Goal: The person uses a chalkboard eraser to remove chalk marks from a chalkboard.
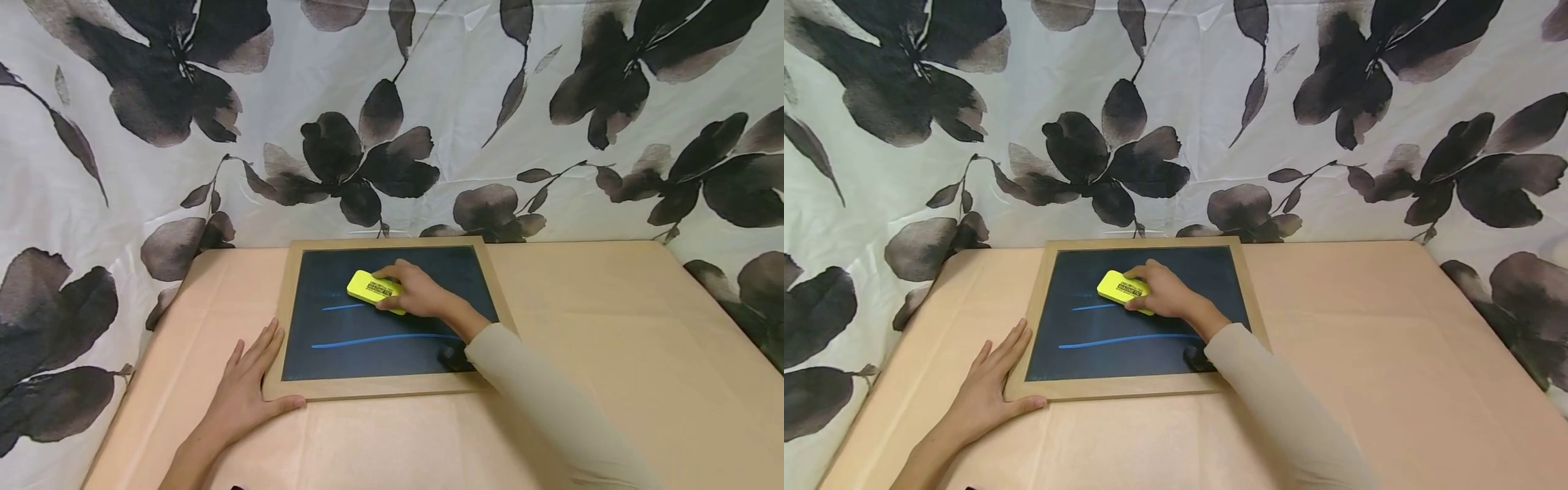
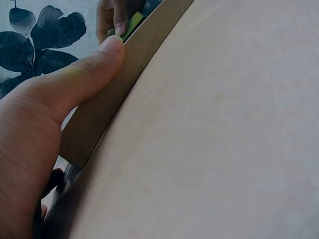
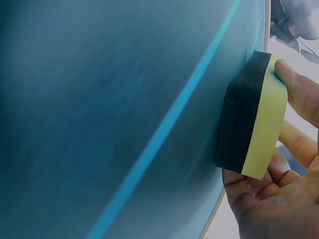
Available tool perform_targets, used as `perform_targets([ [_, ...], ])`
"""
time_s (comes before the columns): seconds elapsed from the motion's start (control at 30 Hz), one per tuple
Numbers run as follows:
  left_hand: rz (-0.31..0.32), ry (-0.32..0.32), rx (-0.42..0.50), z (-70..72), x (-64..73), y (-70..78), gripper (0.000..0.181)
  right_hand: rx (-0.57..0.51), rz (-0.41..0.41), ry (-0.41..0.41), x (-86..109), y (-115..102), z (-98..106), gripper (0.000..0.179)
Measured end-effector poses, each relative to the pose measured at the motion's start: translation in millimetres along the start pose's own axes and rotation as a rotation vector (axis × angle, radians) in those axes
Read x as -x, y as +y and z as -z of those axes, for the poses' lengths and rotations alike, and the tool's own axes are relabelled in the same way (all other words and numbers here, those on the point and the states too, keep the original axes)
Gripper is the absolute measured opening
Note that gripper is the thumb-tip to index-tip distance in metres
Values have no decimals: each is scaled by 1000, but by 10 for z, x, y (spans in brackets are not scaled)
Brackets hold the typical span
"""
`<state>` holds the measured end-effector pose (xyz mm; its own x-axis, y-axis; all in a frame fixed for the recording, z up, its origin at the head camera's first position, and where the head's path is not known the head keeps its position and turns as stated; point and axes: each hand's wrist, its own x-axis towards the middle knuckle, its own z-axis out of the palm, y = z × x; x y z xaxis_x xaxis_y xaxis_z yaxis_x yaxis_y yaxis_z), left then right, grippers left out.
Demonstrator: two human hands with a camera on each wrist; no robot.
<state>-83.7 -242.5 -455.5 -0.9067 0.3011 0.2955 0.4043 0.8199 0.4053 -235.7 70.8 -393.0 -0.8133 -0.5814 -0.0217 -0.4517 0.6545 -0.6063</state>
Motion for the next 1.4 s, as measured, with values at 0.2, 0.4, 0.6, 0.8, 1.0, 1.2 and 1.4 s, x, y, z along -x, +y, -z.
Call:
perform_targets([
  [0.2,10,1,2,16,-4,11,115,12,20,-23,-184,-185,-111,57],
  [0.4,11,-19,3,-10,-9,45,114,24,51,-45,-300,-319,-220,57],
  [0.6,1,-20,2,-14,-35,93,114,25,88,-58,-349,-442,-272,57],
  [0.8,-4,-25,-15,19,-40,93,115,48,91,-69,-342,-514,-283,57],
  [1.0,-2,-36,-27,29,-46,49,115,83,111,-80,-288,-514,-302,57],
  [1.2,6,-40,-12,15,-33,21,114,95,104,-83,-207,-399,-267,56],
  [1.4,15,-27,-12,14,-4,6,115,85,63,-79,-87,-216,-139,55],
])
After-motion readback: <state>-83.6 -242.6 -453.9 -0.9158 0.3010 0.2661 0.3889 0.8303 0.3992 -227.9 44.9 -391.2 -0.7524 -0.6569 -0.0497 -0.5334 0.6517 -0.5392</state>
